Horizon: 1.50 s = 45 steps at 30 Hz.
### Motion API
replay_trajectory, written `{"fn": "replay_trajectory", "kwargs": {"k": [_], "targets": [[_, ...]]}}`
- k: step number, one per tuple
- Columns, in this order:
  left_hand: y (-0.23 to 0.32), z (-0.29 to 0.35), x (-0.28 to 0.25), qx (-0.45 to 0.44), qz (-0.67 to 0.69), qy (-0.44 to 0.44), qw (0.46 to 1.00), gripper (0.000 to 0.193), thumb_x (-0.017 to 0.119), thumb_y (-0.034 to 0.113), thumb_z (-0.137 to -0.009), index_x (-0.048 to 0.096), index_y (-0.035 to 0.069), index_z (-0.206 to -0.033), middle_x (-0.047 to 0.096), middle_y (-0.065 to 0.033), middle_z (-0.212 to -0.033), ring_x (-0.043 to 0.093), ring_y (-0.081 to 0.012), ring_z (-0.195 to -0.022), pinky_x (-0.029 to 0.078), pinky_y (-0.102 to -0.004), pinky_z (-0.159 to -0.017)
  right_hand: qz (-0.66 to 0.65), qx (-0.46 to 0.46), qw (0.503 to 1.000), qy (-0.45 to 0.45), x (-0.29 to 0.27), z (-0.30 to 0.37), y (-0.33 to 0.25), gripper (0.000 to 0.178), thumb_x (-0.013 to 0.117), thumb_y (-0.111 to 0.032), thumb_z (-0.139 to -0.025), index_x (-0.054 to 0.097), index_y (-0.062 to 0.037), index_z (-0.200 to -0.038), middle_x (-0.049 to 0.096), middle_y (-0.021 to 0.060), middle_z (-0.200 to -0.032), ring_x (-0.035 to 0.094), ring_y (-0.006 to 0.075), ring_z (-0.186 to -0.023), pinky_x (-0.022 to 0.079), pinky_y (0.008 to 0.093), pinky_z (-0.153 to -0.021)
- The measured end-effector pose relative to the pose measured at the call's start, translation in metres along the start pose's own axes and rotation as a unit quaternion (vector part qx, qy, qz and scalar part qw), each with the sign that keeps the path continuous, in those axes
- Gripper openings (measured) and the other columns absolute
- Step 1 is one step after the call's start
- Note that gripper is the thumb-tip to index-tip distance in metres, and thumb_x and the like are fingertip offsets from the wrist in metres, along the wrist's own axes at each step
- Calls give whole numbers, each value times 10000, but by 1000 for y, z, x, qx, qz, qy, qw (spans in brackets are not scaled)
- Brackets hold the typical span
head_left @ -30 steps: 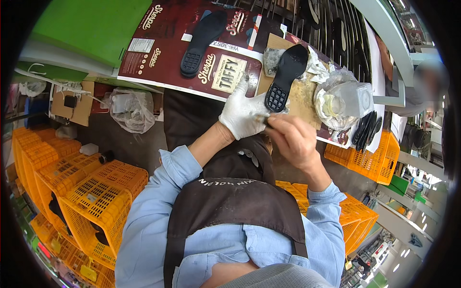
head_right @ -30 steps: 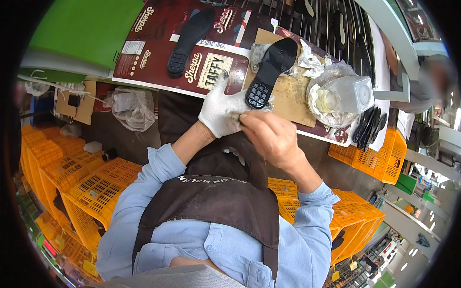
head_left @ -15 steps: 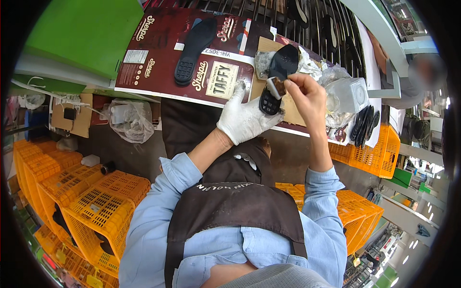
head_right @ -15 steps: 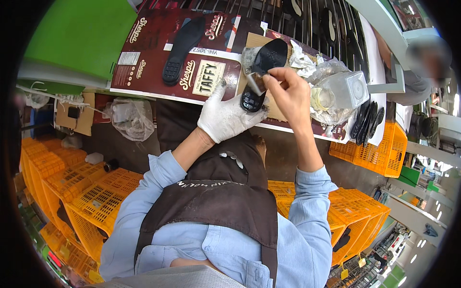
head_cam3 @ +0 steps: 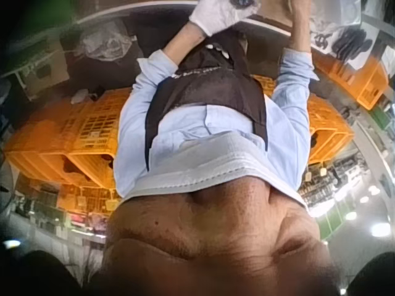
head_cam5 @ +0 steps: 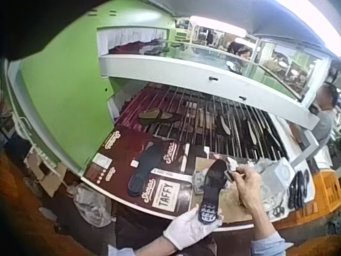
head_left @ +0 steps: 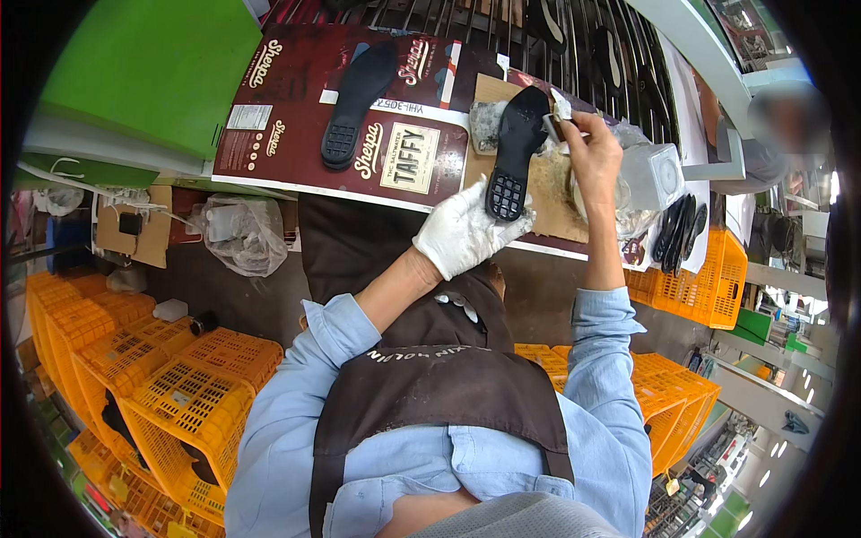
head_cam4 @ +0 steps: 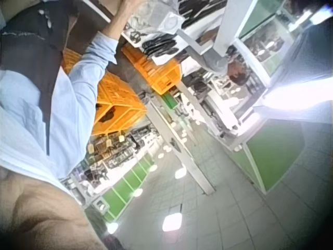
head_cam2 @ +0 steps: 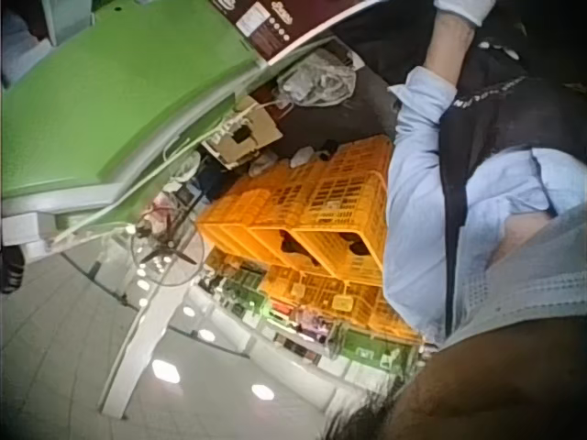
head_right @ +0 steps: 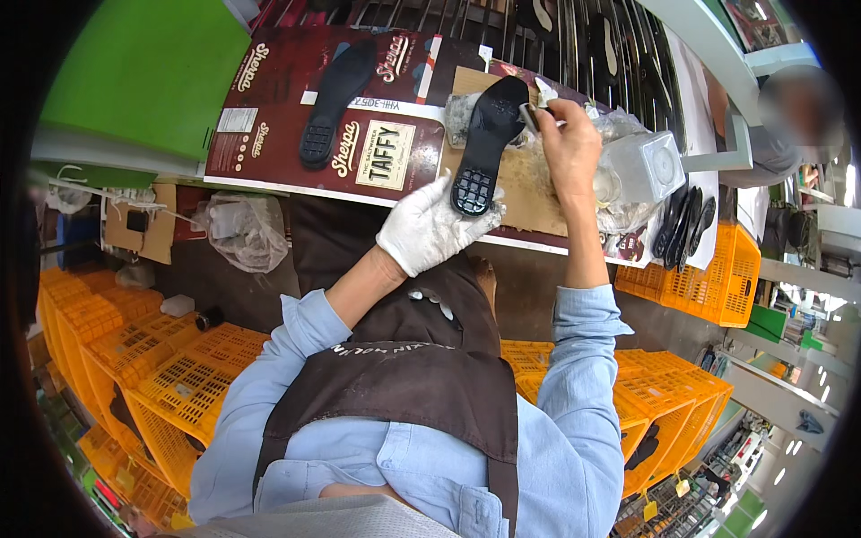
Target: The recorder applies a liquid substance, likely adhesive, to shoe soles using a brush at a manufacturing station.
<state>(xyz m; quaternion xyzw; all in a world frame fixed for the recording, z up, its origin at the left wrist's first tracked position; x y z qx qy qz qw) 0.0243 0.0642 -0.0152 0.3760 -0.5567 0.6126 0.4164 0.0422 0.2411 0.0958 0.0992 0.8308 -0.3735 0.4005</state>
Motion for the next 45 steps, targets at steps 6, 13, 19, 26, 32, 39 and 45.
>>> {"fn": "replay_trajectory", "kwargs": {"k": [6, 13, 19, 26, 32, 39, 45], "targets": [[5, 0, -6, 54, -36, 30, 997, 443, 343, 220, -1021, 344, -101, -1327, 454, -285, -1307, 482, -449, -1189, 437, -527, -1019, -98, 28, 989, -109, 28, 4, 4, 212, 700, -135, -810, 679, 4, -968, 683, 119, -786, 626, 161, -672, 497, 282, -634], [8, 6, 4, 80, -96, 36, 992, 343, 364, 188, -1013, 404, 92, -1339, 494, -194, -1301, 505, -410, -1184, 476, -482, -992, -118, 27, 991, -60, 21, -17, 29, 226, 697, -121, -837, 668, 26, -1005, 685, 66, -794, 604, 77, -687, 487, 228, -631], [12, 11, 8, 86, -128, 11, 988, 348, 388, 197, -1009, 407, 84, -1338, 525, -167, -1244, 531, -404, -1145, 472, -505, -984, -28, -8, 1000, 10, 8, -38, 53, 180, 685, -109, -841, 679, 5, -980, 688, 75, -788, 608, 84, -671, 488, 241, -610], [21, 22, 5, 96, -122, 18, 988, 374, 430, 232, -999, 416, 91, -1345, 539, -167, -1218, 560, -399, -1083, 485, -512, -954, -71, -27, 996, -45, 31, -44, 47, 205, 702, -143, -815, 685, -4, -965, 686, 102, -768, 628, 116, -666, 504, 264, -638], [29, 33, 12, 121, -169, -1, 978, 410, 429, 215, -995, 394, 154, -1400, 547, -77, -1223, 592, -263, -1038, 533, -441, -891, -185, -10, 968, -170, 50, -53, 27, 192, 691, -113, -818, 678, 15, -962, 687, 94, -774, 620, 107, -677, 503, 256, -646], [39, 39, 13, 131, -110, 13, 985, 455, 422, 283, -993, 359, 159, -1426, 525, -127, -1244, 581, -337, -989, 525, -412, -842, -159, -1, 970, -185, 58, -84, 25, 191, 685, -102, -816, 675, 29, -954, 688, 92, -771, 638, 113, -704, 512, 266, -682], [41, 44, 8, 120, -79, -1, 990, 451, 419, 266, -981, 395, 94, -1397, 542, -180, -1216, 567, -373, -1019, 514, -431, -837, -66, -10, 982, -179, 70, -95, 13, 178, 664, -70, -848, 662, 36, -991, 676, 49, -793, 604, 85, -675, 486, 236, -605]]}}
Point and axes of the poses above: each hand's wrist, its own z-axis away from the middle knuckle, its own x-axis out of the palm, y = z × x, the point moved 9 cm from there along -z, towards the middle knuckle
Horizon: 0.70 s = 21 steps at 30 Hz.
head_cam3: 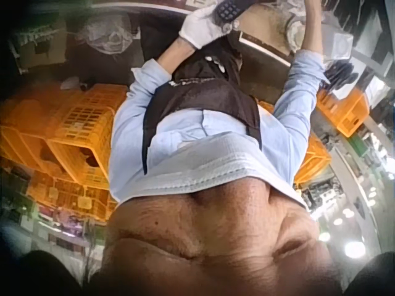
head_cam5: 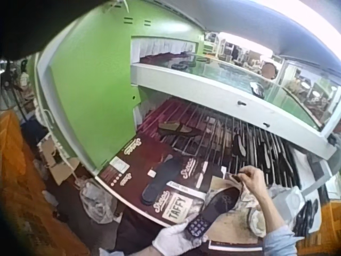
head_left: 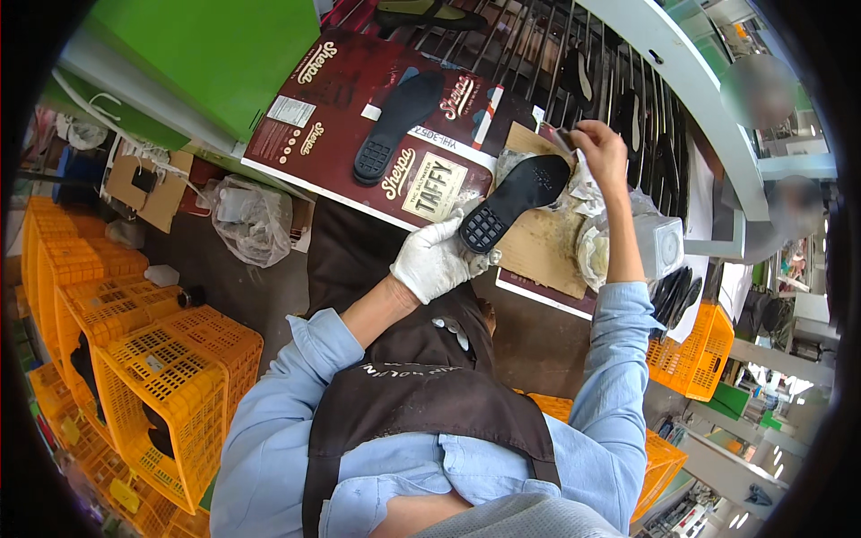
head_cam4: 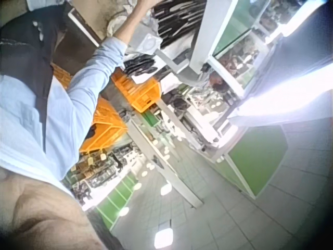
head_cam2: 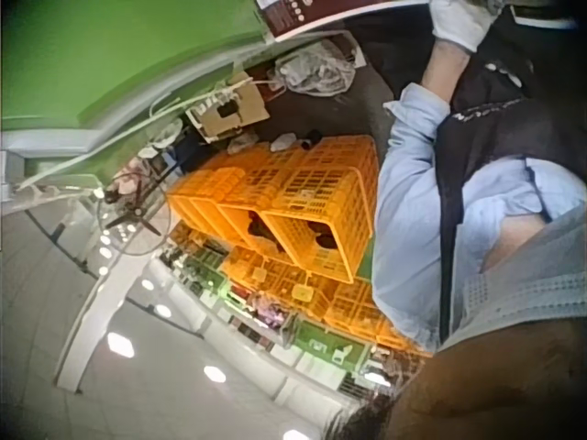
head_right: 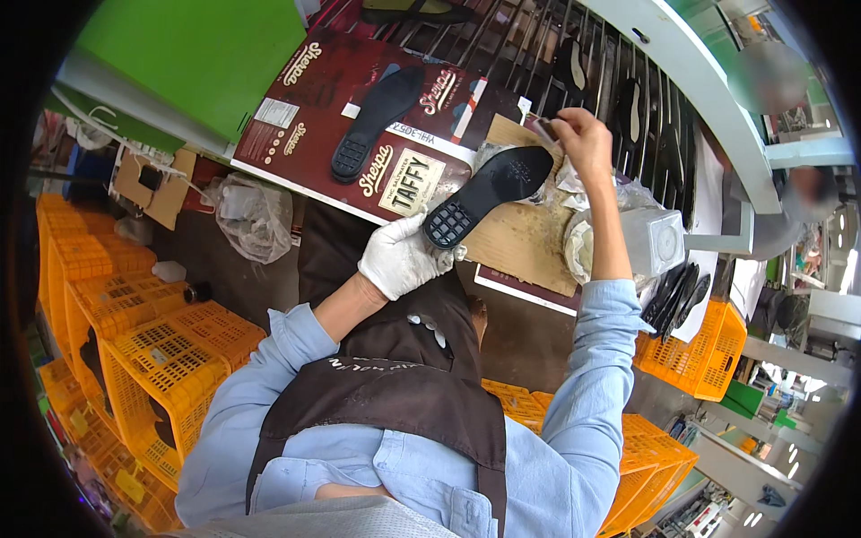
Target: The recorder applies a liquid substance, likely adhesive, to shoe soles using a brush at a manufacturing station.
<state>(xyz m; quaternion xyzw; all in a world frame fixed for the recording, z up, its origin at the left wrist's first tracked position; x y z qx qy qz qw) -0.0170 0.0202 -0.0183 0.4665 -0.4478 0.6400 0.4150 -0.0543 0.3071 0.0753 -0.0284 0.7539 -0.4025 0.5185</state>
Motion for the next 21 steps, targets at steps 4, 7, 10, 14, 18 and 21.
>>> {"fn": "replay_trajectory", "kwargs": {"k": [4, 7, 10, 14, 18, 21], "targets": [[4, 4, 11, 13, 16, -5, 1000, 453, 432, 244, -971, 397, 88, -1395, 544, -179, -1225, 572, -378, -1029, 514, -433, -844, -201, -51, 947, -245, 39, 32, -62, 149, 643, -43, -859, 657, 34, -986, 667, 33, -852, 625, 99, -775, 497, 234, -704], [5, 3, 9, 18, -5, -16, 1000, 460, 438, 232, -962, 393, 89, -1397, 544, -172, -1235, 574, -372, -1042, 513, -434, -854, -27, -172, 967, -188, 51, 31, -78, 143, 631, -50, -873, 645, 42, -980, 662, 51, -853, 618, 103, -778, 500, 243, -700], [5, 3, 9, 16, -30, -21, 999, 463, 449, 229, -957, 400, 79, -1392, 550, -151, -1231, 572, -335, -1015, 508, -409, -842, -128, -51, 979, -148, 37, 15, -58, 147, 640, -40, -866, 642, 33, -994, 660, 43, -873, 601, 92, -789, 495, 229, -715], [8, 2, 6, 28, -12, 6, 1000, 439, 449, 233, -960, 426, 58, -1362, 559, -145, -1197, 572, -323, -1003, 509, -409, -830, -142, -97, 932, -320, 66, 48, -93, 147, 655, -44, -856, 639, 41, -974, 646, 30, -852, 601, 99, -787, 492, 234, -744], [7, 5, 8, 25, -34, -13, 999, 412, 452, 231, -961, 450, 51, -1332, 556, -156, -1193, 574, -321, -995, 511, -426, -836, -147, -71, 971, -175, 53, 23, -68, 159, 642, -52, -868, 637, 35, -1001, 649, 23, -866, 592, 93, -786, 487, 237, -725], [6, 3, 9, 20, -23, -28, 999, 407, 452, 218, -961, 450, 48, -1331, 553, -165, -1200, 572, -329, -1007, 513, -434, -857, -267, -38, 923, -275, 57, 36, -79, 175, 658, -37, -852, 649, 15, -1019, 656, 5, -862, 587, 73, -786, 474, 216, -688]]}}
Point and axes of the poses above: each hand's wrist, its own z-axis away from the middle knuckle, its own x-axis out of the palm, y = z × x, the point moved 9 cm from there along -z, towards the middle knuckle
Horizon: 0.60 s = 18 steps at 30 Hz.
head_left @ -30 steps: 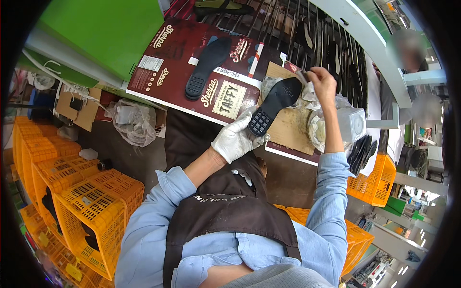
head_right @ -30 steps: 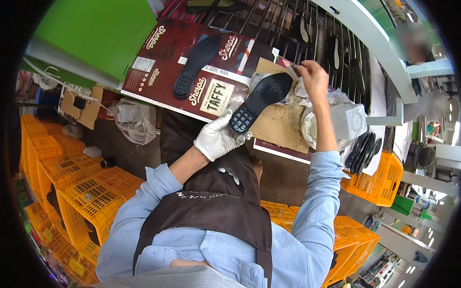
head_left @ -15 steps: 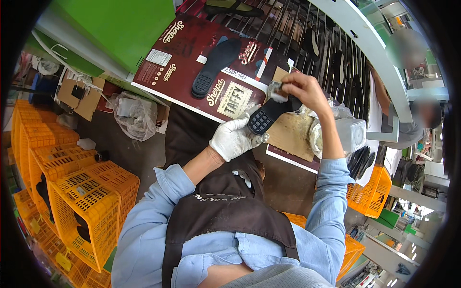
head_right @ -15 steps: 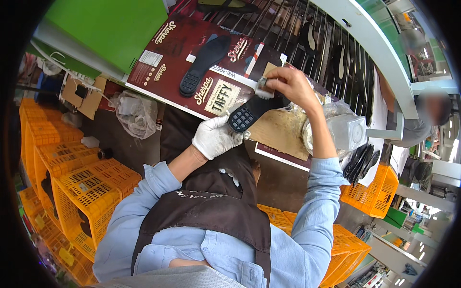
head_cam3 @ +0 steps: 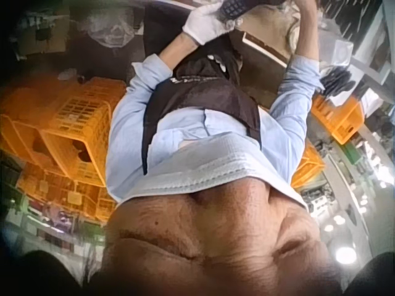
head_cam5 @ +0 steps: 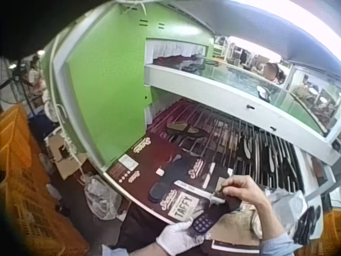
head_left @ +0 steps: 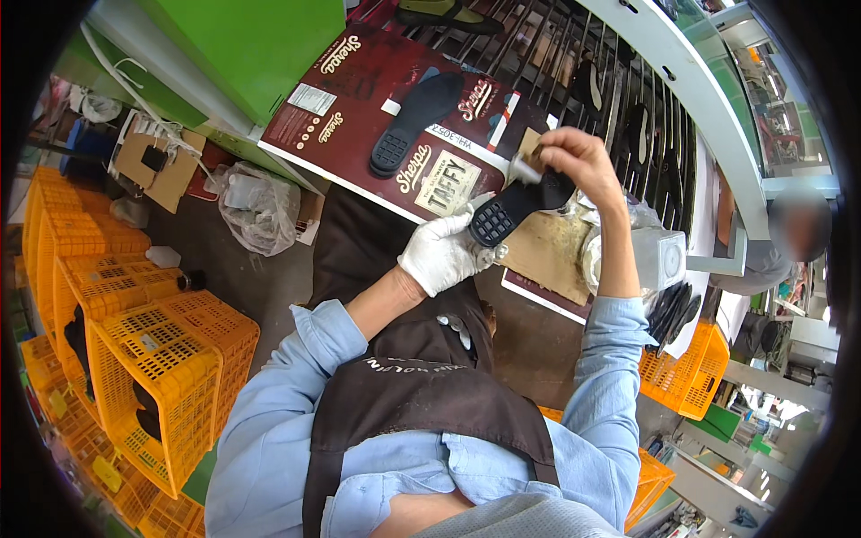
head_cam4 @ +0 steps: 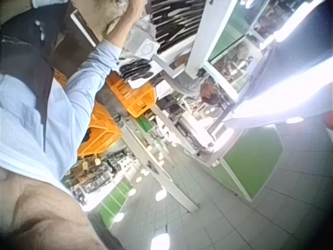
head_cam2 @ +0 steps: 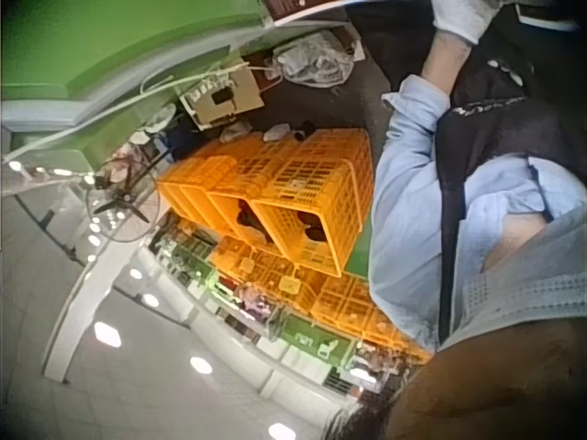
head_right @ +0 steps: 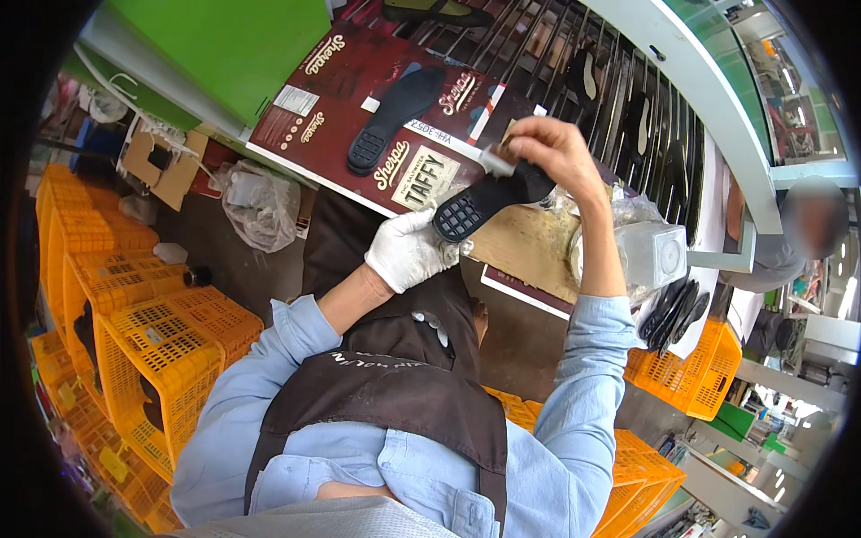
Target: The recorder applies a liquid substance, likely adhesive, to shoe soles using a brush at a manufacturing station.
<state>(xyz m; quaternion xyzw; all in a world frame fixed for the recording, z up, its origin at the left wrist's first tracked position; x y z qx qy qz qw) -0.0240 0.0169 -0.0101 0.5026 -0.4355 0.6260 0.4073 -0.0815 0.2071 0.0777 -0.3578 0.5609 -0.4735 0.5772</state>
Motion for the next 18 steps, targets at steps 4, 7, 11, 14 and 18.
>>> {"fn": "replay_trajectory", "kwargs": {"k": [4, 7, 11, 14, 18], "targets": [[2, 1, 0, 8, 9, -1, 1000, 424, 445, 207, -959, 433, 51, -1353, 550, -156, -1213, 574, -312, -1009, 503, -443, -882, 230, -46, 972, 9, 13, -8, -6, 175, 672, -90, -832, 666, 31, -958, 676, 71, -815, 626, 114, -763, 488, 247, -681], [-3, 2, 3, 13, -1, 22, 1000, 421, 454, 210, -957, 438, 49, -1346, 553, -162, -1206, 578, -321, -1002, 513, -436, -868, 103, -63, 977, 179, -31, -9, 1, 183, 664, -71, -837, 655, 33, -987, 665, 44, -837, 609, 105, -759, 492, 235, -687], [-1, 2, -2, 0, 13, 4, 1000, 418, 462, 221, -956, 443, 45, -1335, 556, -165, -1201, 579, -347, -993, 519, -430, -855, 142, 25, 990, 0, -10, -9, 0, 159, 668, -66, -847, 658, 12, -985, 650, 7, -845, 579, 60, -741, 478, 220, -668], [-4, 3, -6, -3, 14, 20, 1000, 429, 470, 228, -954, 436, 46, -1341, 552, -173, -1204, 576, -359, -1001, 518, -426, -849, 310, -57, 941, 121, -20, -10, -12, 172, 674, -70, -833, 659, 11, -984, 657, 47, -800, 587, 73, -710, 477, 231, -641], [-4, 4, -5, 3, -15, 18, 1000, 430, 480, 227, -951, 435, 42, -1336, 548, -189, -1202, 574, -369, -1011, 517, -430, -846, 66, -16, 979, 190, -53, 1, 10, 168, 664, -93, -857, 655, 4, -994, 641, 9, -801, 562, 53, -700, 447, 199, -606]]}}
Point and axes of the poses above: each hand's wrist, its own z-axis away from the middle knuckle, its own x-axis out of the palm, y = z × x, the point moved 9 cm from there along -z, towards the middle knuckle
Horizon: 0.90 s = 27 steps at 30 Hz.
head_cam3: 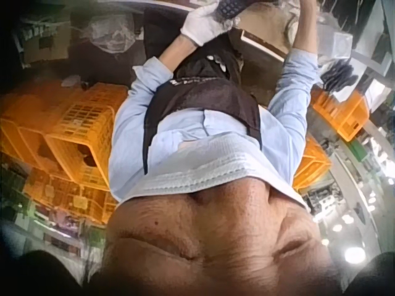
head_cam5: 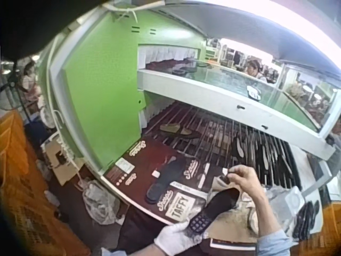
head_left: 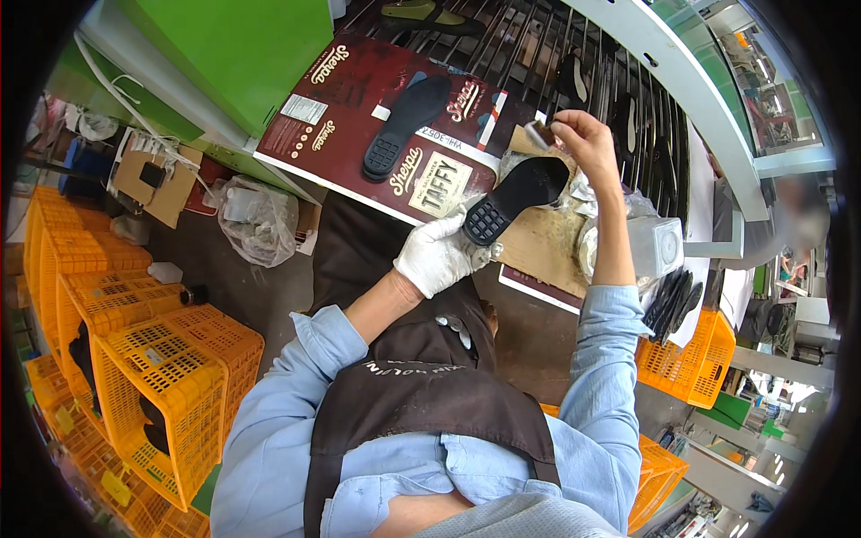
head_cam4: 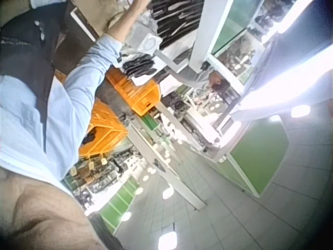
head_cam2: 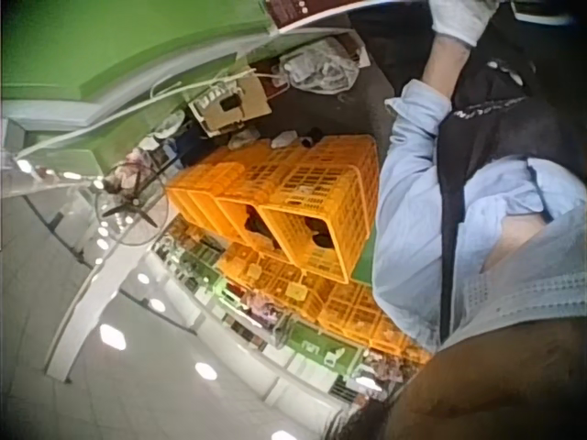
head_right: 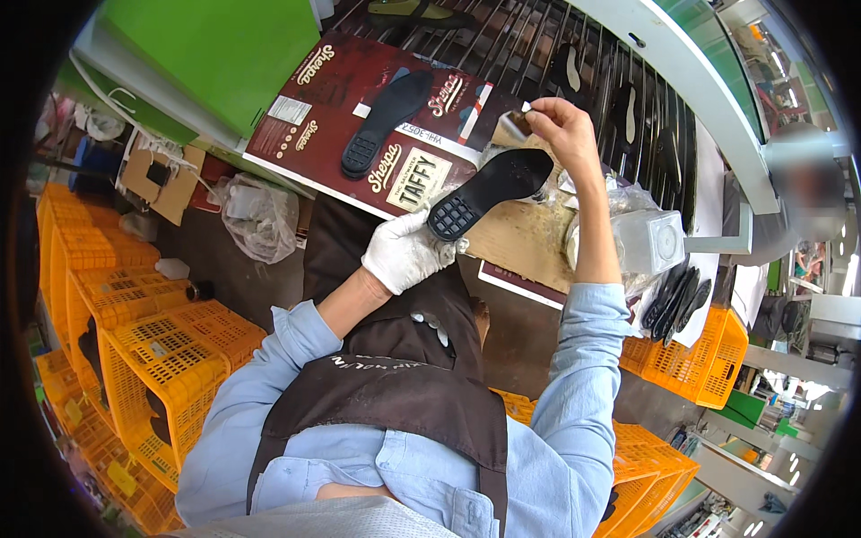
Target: The recorder applies a liquid substance, likely adhesive, to shoe soles using a brush at a manufacturing station.
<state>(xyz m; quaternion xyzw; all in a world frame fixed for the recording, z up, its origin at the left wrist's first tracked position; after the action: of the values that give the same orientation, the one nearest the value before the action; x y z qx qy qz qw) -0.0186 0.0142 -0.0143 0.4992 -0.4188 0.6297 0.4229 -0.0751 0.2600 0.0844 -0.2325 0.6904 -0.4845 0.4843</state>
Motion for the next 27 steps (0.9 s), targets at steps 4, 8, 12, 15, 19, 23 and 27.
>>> {"fn": "replay_trajectory", "kwargs": {"k": [4, 8, 12, 15, 19, 23, 27], "targets": [[1, 1, 2, 3, 0, 7, 1000, 421, 487, 231, -949, 439, 49, -1325, 544, -201, -1195, 570, -382, -1014, 520, -427, -837, 130, 20, 988, -77, 4, 11, 9, 178, 687, -95, -824, 670, 12, -965, 668, 39, -778, 611, 85, -707, 488, 250, -640], [-3, 1, 4, -3, -9, -1, 1000, 407, 486, 234, -952, 445, 63, -1320, 544, -200, -1181, 565, -396, -1015, 525, -417, -819, 181, -17, 971, 153, -52, 21, 17, 193, 681, -112, -821, 676, 23, -958, 692, 100, -778, 650, 112, -710, 499, 253, -639], [-2, 2, -1, 7, -20, 14, 1000, 416, 467, 231, -964, 428, 71, -1346, 541, -192, -1194, 562, -401, -1022, 522, -417, -822, 53, 70, 996, 16, -43, 23, 55, 216, 699, -133, -805, 685, 13, -963, 688, 82, -739, 637, 104, -680, 500, 249, -642], [-3, 3, -1, 10, -31, 17, 999, 447, 457, 232, -967, 398, 80, -1383, 534, -191, -1216, 561, -402, -1028, 521, -420, -838, 215, 44, 965, 140, -69, 35, 61, 215, 706, -157, -790, 694, 5, -931, 689, 70, -727, 636, 100, -676, 499, 261, -644], [-10, 4, 19, -37, -3, -61, 997, 395, 446, 188, -975, 430, 63, -1349, 551, -164, -1220, 569, -371, -1082, 508, -462, -927, 125, 93, 975, 159, -76, 45, 66, 220, 706, -161, -790, 694, 10, -927, 694, 89, -738, 643, 113, -678, 500, 266, -640], [-8, 5, 26, -12, -77, -67, 995, 511, 503, 119, -946, 319, 75, -1421, 528, -148, -1241, 592, -336, -1065, 522, -407, -917, 222, 51, 959, 170, -68, 52, 59, 242, 713, -176, -787, 694, 9, -942, 699, 110, -751, 653, 133, -679, 506, 279, -647], [-9, 6, 37, 2, -194, -66, 979, 660, 547, 12, -905, 208, 82, -1467, 515, -125, -1233, 605, -283, -1055, 533, -357, -907, 158, 53, 963, 213, -76, 63, 52, 219, 712, -158, -803, 694, 8, -946, 688, 60, -749, 615, 92, -661, 490, 245, -621]]}}
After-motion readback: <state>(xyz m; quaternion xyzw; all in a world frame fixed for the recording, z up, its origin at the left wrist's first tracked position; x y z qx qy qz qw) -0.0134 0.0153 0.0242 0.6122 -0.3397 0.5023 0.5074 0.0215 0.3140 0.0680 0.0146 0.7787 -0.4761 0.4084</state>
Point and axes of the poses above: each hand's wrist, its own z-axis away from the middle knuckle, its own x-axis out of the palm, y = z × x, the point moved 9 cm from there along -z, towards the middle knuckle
